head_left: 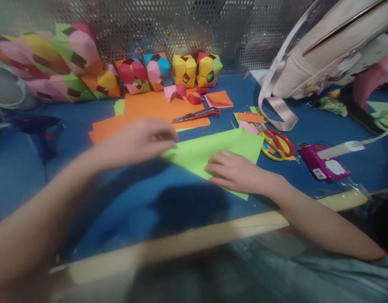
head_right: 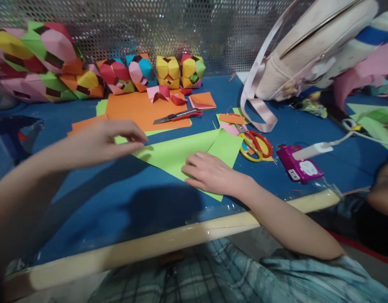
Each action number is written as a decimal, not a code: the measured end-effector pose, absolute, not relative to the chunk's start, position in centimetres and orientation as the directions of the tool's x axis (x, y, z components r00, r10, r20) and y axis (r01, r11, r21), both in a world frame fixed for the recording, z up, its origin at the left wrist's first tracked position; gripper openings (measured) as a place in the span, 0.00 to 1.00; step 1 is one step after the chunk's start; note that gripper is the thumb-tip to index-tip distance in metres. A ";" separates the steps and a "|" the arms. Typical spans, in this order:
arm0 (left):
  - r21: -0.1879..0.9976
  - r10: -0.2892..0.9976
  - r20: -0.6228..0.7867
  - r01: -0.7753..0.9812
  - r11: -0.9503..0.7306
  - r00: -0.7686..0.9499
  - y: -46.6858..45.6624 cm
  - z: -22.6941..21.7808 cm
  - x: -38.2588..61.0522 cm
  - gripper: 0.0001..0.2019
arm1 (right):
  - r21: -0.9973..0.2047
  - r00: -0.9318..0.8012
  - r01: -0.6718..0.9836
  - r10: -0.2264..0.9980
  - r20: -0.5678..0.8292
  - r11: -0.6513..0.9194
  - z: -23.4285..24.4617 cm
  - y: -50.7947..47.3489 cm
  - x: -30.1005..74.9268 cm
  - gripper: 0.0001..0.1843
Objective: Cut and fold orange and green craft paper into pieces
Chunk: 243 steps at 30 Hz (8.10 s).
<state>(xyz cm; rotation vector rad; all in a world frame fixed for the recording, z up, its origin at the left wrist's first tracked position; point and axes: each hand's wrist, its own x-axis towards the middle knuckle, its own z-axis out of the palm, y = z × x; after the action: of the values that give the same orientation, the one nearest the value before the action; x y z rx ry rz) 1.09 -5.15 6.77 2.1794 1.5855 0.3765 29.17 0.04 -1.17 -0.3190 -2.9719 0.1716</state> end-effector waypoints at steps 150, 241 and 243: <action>-0.147 0.969 -0.135 0.963 -0.224 0.205 -7.8 0.5 5.0 0.22 | -0.063 -0.991 -0.054 -0.045 0.129 0.997 -2.7 6.3 19.9 0.27; -0.143 0.993 -0.115 0.989 -0.023 0.007 -7.7 0.6 8.4 0.23 | -0.791 -0.992 0.010 0.107 0.071 0.611 -0.4 3.5 17.2 0.38; -0.112 0.992 -0.125 0.993 -0.026 0.011 -7.6 0.5 8.2 0.24 | -0.871 -0.993 0.027 0.112 0.032 0.490 -0.8 3.8 16.0 0.40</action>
<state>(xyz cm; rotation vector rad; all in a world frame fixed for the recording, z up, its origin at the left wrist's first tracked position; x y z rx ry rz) 8.23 -7.59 0.54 2.2287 2.1876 -0.2642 16.02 3.83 -0.78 -0.1238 -2.6376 1.5405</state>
